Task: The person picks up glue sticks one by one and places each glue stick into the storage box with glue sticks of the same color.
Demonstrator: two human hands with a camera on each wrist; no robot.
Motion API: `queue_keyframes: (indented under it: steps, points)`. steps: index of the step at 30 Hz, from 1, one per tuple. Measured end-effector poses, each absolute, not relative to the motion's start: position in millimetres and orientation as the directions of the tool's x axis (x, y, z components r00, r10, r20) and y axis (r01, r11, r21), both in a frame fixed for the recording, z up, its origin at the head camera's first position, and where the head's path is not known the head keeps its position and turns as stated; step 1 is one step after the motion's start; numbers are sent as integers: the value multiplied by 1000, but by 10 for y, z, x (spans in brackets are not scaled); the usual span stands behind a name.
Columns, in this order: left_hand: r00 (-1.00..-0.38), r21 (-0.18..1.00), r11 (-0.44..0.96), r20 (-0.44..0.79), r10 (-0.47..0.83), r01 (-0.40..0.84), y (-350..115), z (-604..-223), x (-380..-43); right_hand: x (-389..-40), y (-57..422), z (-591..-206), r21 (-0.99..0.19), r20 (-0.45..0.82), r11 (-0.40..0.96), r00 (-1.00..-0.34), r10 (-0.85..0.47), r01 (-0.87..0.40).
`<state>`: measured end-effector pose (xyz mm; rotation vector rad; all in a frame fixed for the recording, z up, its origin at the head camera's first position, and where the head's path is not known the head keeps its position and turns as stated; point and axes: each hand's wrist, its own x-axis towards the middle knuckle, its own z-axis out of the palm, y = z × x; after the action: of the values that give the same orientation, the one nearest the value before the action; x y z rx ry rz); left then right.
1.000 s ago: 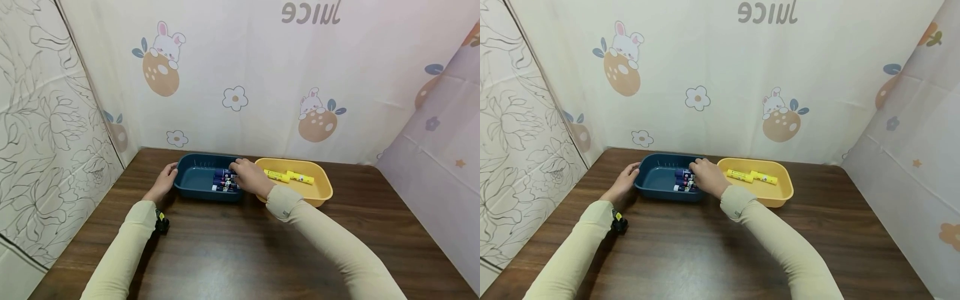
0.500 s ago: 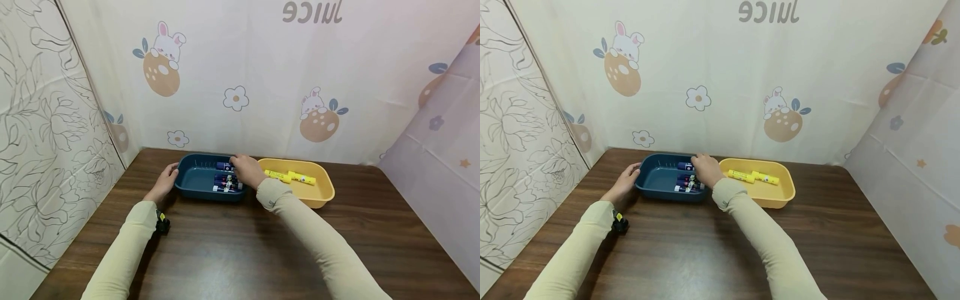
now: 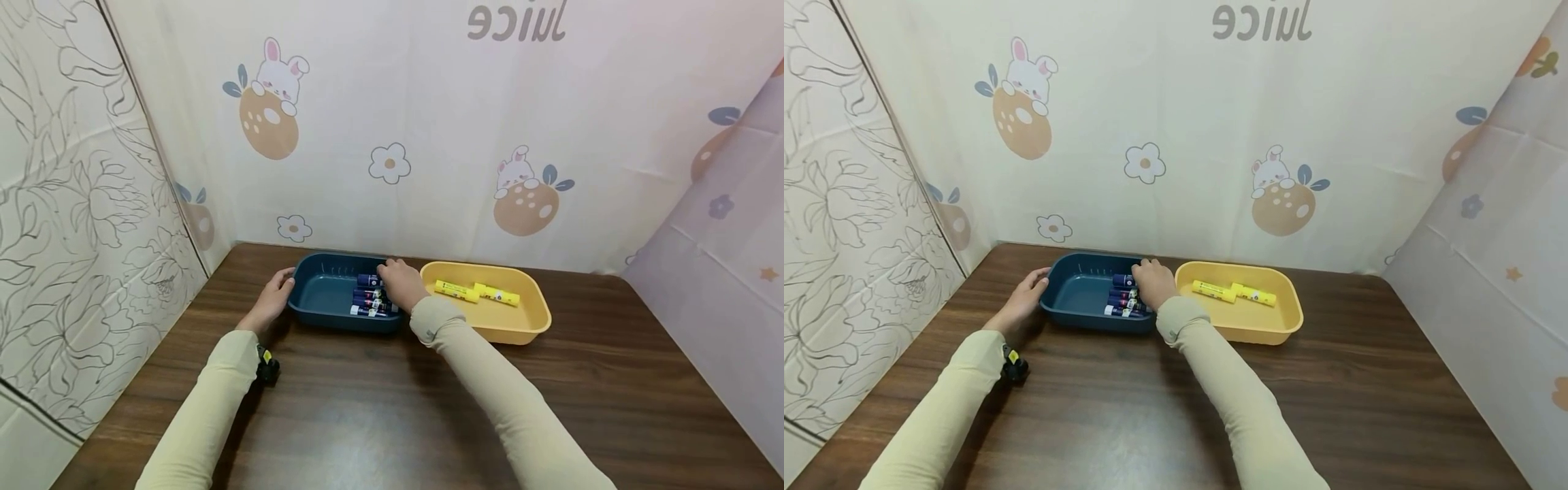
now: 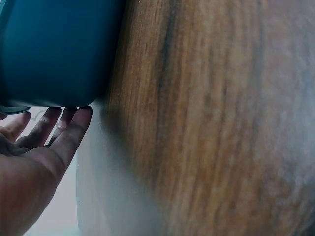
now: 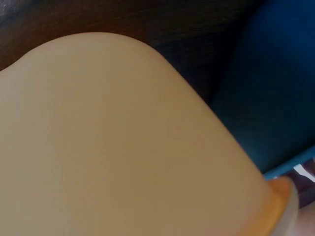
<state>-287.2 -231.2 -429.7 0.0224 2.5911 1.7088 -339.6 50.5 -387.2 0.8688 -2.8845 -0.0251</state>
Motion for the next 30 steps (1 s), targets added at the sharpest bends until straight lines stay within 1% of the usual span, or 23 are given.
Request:
queue_keyframes:
  steps: [4, 12, 20, 30]
  points:
    - [-999, 919, 395, -20, 34, -5, -2307, -4285, -2870, -3415, 478, -3889, 64, 106, 843, -836, -538, -535]
    - [-999, 929, 369, -35, 28, -22, -2288, -4281, -2882, -3422, 439, -3930, 108, 39, 849, -851, -524, -518]
    - [-999, 931, 363, -35, 27, -23, -2296, -4270, -2872, -3472, 403, -3967, 92, -12, 847, -851, -525, -524]
    - [-999, 930, 367, -30, 27, -18, -2294, -4285, -2874, -3472, 392, -3961, 54, -106, 837, -837, -537, -544]
